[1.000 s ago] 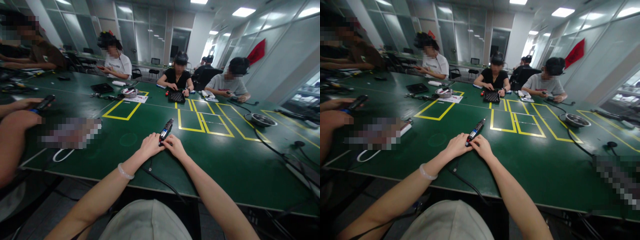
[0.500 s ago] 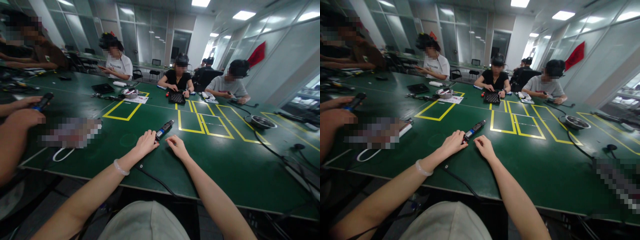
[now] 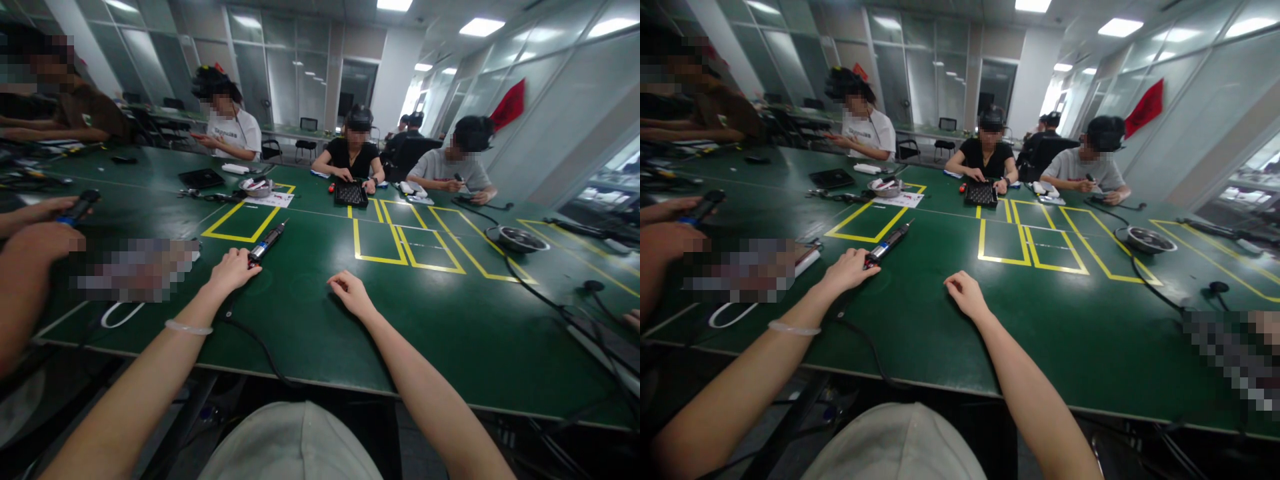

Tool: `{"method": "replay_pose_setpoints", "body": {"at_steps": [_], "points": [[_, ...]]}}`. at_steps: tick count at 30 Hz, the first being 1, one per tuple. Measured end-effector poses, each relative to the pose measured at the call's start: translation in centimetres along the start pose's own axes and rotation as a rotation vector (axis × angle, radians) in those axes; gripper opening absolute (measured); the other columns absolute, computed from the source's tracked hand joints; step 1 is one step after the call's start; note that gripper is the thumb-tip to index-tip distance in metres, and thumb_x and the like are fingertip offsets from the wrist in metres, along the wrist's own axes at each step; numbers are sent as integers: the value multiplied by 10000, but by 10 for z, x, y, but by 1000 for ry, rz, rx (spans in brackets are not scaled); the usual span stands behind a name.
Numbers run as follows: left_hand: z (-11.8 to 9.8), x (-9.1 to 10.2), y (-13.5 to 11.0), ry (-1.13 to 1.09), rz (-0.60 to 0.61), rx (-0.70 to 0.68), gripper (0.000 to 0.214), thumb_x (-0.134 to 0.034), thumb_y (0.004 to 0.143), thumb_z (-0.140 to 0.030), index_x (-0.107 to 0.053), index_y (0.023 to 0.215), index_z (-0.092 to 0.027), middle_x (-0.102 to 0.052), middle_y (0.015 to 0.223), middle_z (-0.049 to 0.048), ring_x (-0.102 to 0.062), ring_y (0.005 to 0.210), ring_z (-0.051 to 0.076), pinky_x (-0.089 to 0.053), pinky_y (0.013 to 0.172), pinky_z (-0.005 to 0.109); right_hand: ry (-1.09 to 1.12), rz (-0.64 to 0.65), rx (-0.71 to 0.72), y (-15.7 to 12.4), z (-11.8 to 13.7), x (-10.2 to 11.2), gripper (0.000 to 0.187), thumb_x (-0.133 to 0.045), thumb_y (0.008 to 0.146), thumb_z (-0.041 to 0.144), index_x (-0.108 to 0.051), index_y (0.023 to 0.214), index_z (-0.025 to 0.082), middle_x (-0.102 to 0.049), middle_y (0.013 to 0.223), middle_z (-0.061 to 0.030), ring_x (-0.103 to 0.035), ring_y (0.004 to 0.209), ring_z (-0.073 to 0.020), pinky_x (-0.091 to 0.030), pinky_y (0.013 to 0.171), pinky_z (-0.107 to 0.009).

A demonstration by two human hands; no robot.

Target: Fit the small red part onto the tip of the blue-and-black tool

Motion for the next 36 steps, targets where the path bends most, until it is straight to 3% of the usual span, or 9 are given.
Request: {"method": "replay_pose_setpoints", "body": {"at_steps": [4,9,17,22,25,29,33,36], "points": [[21,1,3,42,-79,60,584,-447,849,-560,-509,1271,-160,-494,1247,194,-507,1103,362,-464,837,441,-2,5,-10,0,0,0,156,-530,887,229,-681,884,194,-577,804,-21,-520,663,-131,-403,642,-260],[17,7,-4,123,-282,-25,511,-488,857,-471,-496,1254,-150,-508,1229,163,-486,1090,326,-445,851,395,-3,14,-2,0,1,0,158,-524,890,219,-678,887,184,-586,813,-25,-518,670,-132,-397,649,-260],[11,7,-7,119,-207,-47,297,-535,821,-387,-587,1029,-182,-550,1143,132,-509,1025,295,-444,829,376,-5,13,1,0,-2,-1,159,-527,890,231,-681,886,191,-580,806,-20,-515,665,-130,-396,644,-255],[0,18,-13,12,-289,-73,297,-425,884,-376,-607,998,-171,-600,1149,137,-543,1055,298,-426,891,400,-3,4,11,0,-2,-2,162,-527,889,235,-683,880,192,-590,803,-21,-516,666,-132,-403,648,-258],[-26,18,-17,-262,-248,-156,323,-426,892,-415,-604,1045,-192,-669,1058,86,-612,985,246,-453,863,356,16,3,-3,0,-1,-2,163,-533,886,251,-685,876,193,-614,803,-25,-528,675,-137,-414,652,-263],[-92,3,-29,-672,34,-389,360,-505,854,-463,-642,1025,-177,-723,920,42,-663,847,184,-492,775,288,156,35,-86,1,-5,-5,176,-543,887,307,-674,895,190,-671,813,-27,-592,720,-155,-451,679,-274],[-145,-7,-46,-723,135,-550,324,-563,829,-426,-696,997,-182,-732,932,35,-660,832,171,-485,756,268,366,58,-168,3,-11,-9,217,-539,893,379,-628,899,180,-677,771,-24,-626,732,-157,-487,716,-289],[-161,-7,-57,-654,105,-664,287,-547,858,-403,-715,976,-202,-724,942,26,-647,850,160,-464,769,256,464,64,-186,4,-13,-11,231,-584,860,414,-584,881,184,-663,769,-13,-620,725,-148,-492,707,-283]]}}
Point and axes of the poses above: each hand's wrist, its own y-axis towards the middle knuckle, its own x-axis out of the back of the hand, z = x × y, the point moved 5 cm from there along y, towards the middle knuckle
